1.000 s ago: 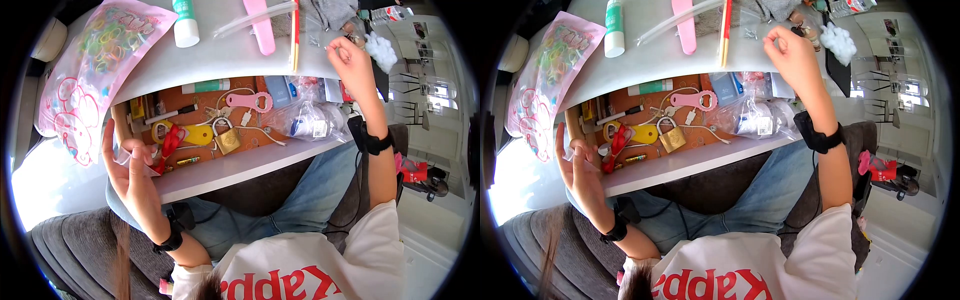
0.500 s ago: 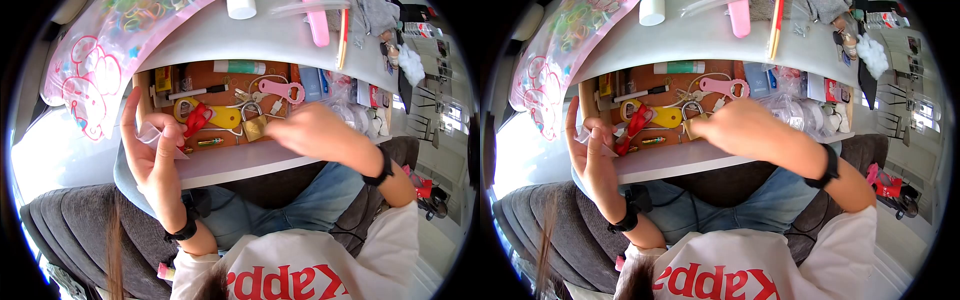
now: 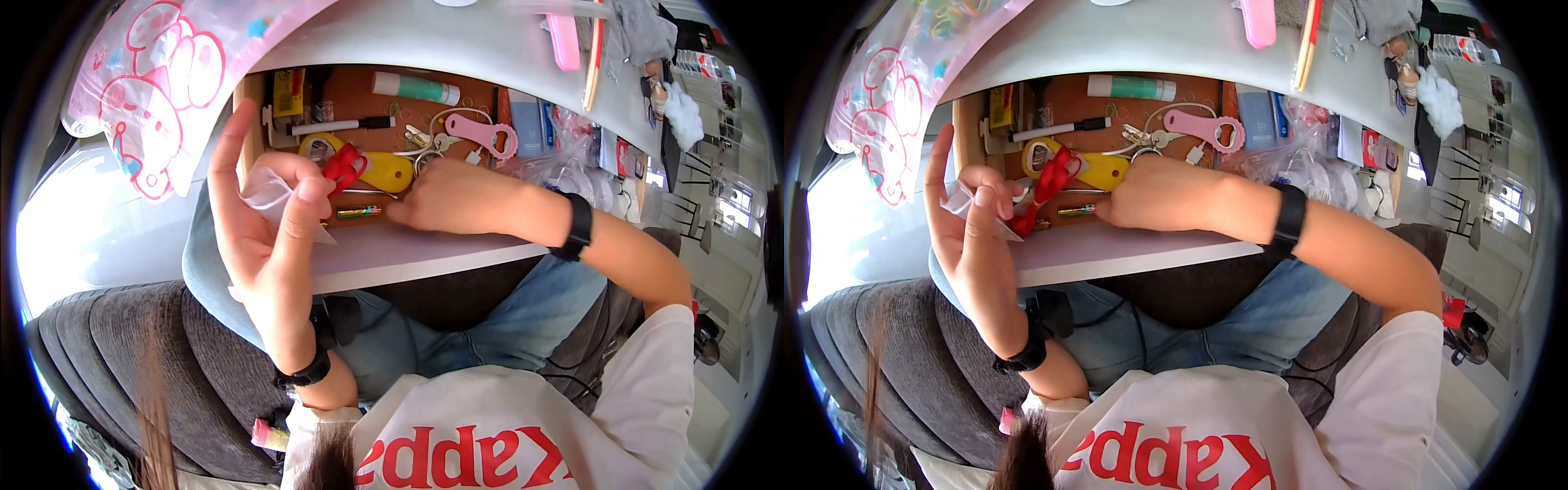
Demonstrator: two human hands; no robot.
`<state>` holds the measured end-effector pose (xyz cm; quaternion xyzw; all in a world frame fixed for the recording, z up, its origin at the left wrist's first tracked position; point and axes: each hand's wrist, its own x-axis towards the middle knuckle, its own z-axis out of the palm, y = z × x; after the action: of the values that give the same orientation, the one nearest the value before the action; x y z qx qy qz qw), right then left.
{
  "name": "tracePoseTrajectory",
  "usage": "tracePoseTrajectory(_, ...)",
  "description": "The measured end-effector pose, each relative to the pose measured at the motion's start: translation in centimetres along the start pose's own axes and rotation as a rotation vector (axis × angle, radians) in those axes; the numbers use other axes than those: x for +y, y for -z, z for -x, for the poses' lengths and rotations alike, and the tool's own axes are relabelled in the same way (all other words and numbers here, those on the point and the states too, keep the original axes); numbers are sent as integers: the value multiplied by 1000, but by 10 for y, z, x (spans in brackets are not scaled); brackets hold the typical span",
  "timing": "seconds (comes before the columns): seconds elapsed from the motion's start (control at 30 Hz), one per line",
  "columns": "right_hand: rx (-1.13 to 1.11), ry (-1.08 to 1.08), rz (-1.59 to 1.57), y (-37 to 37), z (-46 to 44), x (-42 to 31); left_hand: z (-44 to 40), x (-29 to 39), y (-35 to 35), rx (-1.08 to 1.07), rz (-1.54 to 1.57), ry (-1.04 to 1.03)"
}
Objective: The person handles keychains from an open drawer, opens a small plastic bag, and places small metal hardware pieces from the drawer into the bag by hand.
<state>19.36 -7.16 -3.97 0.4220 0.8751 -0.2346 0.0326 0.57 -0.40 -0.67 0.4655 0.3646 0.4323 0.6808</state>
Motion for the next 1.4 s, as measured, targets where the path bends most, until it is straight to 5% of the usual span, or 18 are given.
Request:
tracePoseTrajectory(0.23,416,-404,-108,74,94,-11,-1,0,-2,5,-60,-21)
tracePoseTrajectory(0.37,727,-992,-136,103,153,-6,-1,1,-5,7,-10,-10)
tracePoseTrajectory(0.57,765,-1102,-67,85,192,68,-2,1,-3,-34,-82,24)
tracePoseTrajectory(0.83,898,-1030,100,80,180,76,-2,-1,-1,-41,-106,4)
tracePoseTrajectory(1.03,871,-944,-118,81,139,6,-2,-1,-3,16,-71,5)
tracePoseTrajectory(1.2,297,-691,-220,44,100,-15,-1,-2,-2,-21,-54,-27)
tracePoseTrajectory(1.4,103,-903,-179,18,84,16,-1,0,-1,-19,-82,-14)
